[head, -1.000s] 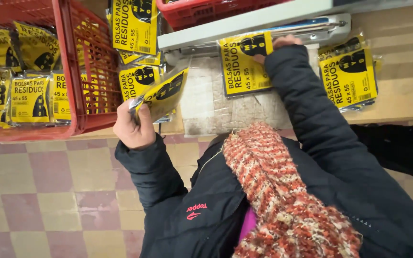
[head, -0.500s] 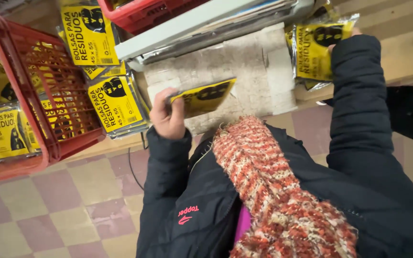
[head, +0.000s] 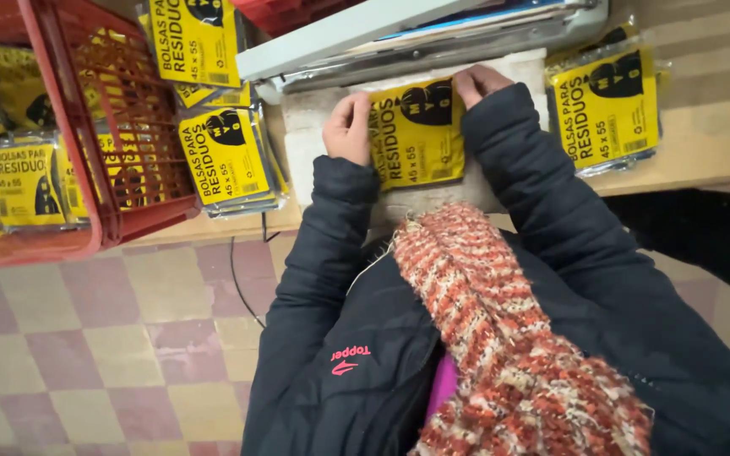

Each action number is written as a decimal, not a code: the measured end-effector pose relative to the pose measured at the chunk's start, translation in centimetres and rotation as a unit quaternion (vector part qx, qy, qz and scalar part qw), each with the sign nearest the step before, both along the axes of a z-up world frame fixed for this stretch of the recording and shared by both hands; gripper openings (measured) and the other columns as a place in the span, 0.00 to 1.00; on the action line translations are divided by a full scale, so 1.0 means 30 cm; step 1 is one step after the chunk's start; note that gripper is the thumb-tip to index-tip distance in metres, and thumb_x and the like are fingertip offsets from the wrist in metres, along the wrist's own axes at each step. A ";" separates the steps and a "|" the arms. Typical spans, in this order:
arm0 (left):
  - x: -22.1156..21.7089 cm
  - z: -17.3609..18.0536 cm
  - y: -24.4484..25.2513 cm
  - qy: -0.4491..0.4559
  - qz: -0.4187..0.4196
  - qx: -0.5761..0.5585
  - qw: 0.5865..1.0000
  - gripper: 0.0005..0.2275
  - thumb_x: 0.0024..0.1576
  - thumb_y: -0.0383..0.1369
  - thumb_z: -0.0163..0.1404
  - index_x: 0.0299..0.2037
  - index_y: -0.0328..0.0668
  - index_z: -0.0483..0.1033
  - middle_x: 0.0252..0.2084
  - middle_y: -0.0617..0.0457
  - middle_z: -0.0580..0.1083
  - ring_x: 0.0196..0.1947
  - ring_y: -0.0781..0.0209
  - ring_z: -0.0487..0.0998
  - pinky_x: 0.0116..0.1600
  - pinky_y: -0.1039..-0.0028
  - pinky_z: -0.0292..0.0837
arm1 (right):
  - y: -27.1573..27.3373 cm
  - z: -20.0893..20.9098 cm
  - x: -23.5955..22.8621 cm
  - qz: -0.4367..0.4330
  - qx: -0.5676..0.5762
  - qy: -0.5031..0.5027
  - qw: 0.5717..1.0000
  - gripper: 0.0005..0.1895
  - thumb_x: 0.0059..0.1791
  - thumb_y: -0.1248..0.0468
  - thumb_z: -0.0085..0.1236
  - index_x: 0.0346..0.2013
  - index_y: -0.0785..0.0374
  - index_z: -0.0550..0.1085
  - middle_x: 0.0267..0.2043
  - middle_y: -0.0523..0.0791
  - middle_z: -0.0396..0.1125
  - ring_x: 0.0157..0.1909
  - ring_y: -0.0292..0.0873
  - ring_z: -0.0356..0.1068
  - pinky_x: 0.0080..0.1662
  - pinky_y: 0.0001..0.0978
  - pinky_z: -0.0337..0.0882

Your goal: The person repeatedly picks up yellow trash bag packages from a red basket, places them under a heat-sealing machine, and seals them. Sealed packages are then placed into a second red basket. The process is repeated for multiple units throughout the clip.

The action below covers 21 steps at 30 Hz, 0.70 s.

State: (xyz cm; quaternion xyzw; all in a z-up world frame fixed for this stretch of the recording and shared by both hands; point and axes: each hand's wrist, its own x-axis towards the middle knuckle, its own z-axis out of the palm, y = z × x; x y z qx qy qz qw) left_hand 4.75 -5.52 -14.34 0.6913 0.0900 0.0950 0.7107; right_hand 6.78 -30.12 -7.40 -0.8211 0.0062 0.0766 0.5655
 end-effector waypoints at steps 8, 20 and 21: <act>0.158 0.049 0.053 0.072 0.055 0.266 0.960 0.07 0.58 0.34 0.57 0.41 0.41 0.76 0.33 0.47 0.80 0.33 0.52 0.82 0.41 0.66 0.76 | 0.063 -0.116 0.180 -0.015 -0.192 -0.258 0.947 0.07 0.57 0.61 0.59 0.43 0.62 0.78 0.38 0.52 0.73 0.39 0.53 0.74 0.42 0.40 0.73; 0.193 -0.035 0.049 0.037 0.069 0.383 0.920 0.10 0.55 0.34 0.59 0.37 0.43 0.69 0.28 0.48 0.77 0.31 0.41 0.77 0.38 0.54 0.71 | 0.044 -0.094 0.191 -0.087 -0.289 -0.201 0.932 0.08 0.52 0.59 0.65 0.34 0.56 0.74 0.25 0.40 0.71 0.29 0.45 0.73 0.34 0.39 0.71; 0.198 -0.041 0.050 0.038 0.073 0.373 0.924 0.10 0.55 0.34 0.59 0.36 0.43 0.70 0.28 0.47 0.77 0.31 0.40 0.78 0.37 0.53 0.71 | 0.041 -0.025 0.164 -0.062 -0.319 -0.252 0.911 0.12 0.53 0.57 0.68 0.35 0.58 0.73 0.27 0.43 0.70 0.31 0.48 0.71 0.35 0.41 0.70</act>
